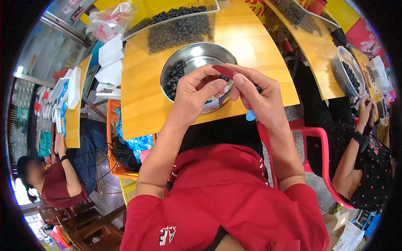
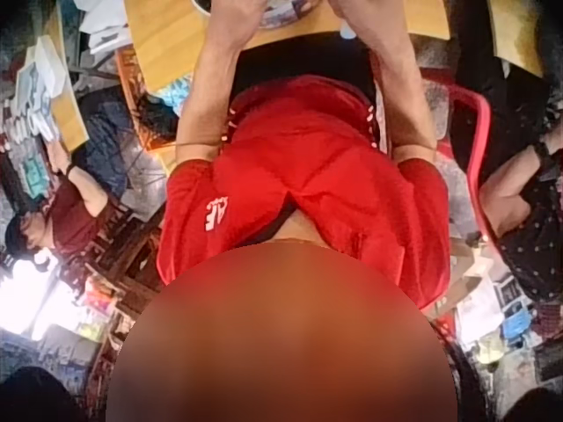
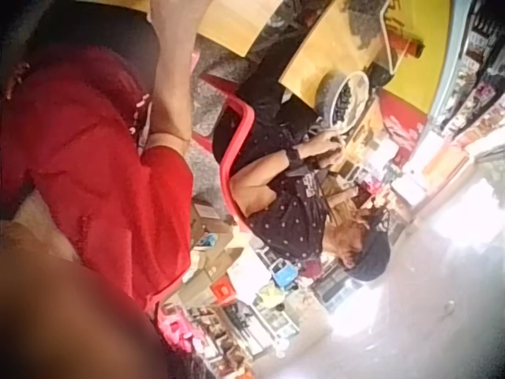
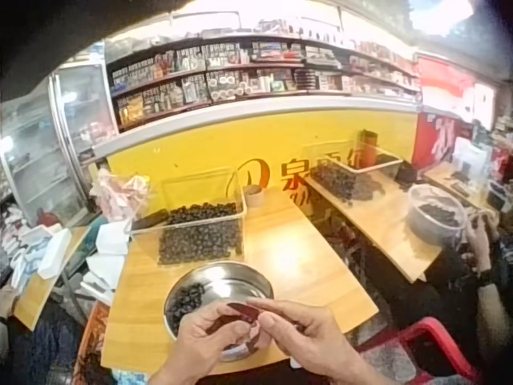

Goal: Trimming small black seeds with a hand-held blade and placing them into a metal bowl.

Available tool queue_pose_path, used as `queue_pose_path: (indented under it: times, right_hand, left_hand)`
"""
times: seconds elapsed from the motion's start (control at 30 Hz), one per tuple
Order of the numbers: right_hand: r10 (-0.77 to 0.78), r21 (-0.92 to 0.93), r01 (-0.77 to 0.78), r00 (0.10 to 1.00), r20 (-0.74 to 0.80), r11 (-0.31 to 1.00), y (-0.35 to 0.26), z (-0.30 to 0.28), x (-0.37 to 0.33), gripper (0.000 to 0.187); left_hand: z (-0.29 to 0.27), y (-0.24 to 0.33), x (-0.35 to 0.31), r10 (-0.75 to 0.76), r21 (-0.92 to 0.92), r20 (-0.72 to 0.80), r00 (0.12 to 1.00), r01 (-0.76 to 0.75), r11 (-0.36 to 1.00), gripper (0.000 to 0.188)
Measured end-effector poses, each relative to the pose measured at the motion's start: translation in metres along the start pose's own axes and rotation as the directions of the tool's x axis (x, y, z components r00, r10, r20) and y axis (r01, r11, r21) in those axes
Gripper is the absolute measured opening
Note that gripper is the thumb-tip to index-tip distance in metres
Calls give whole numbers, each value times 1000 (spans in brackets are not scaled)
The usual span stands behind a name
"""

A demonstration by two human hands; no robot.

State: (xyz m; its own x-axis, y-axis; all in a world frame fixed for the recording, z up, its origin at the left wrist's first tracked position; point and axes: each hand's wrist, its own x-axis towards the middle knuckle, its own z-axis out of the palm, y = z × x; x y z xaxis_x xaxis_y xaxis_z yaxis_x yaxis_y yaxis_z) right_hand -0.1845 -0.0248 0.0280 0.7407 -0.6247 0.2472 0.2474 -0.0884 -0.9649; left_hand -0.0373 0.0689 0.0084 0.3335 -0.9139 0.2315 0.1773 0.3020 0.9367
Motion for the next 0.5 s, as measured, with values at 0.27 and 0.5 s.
queue_pose_path:
  times: [0.27,0.5]
  right_hand:
    - [-17,-47,18,999,28,999,2,-3,1,25]
    - [-26,-1,26,1000,-12,1000,3,-5,2,22]
  left_hand:
    - [-1,10,2,-6,56,-13,1000,6,998,13]
    - [0,8,5,-23,-90,52,998,28,996,15]
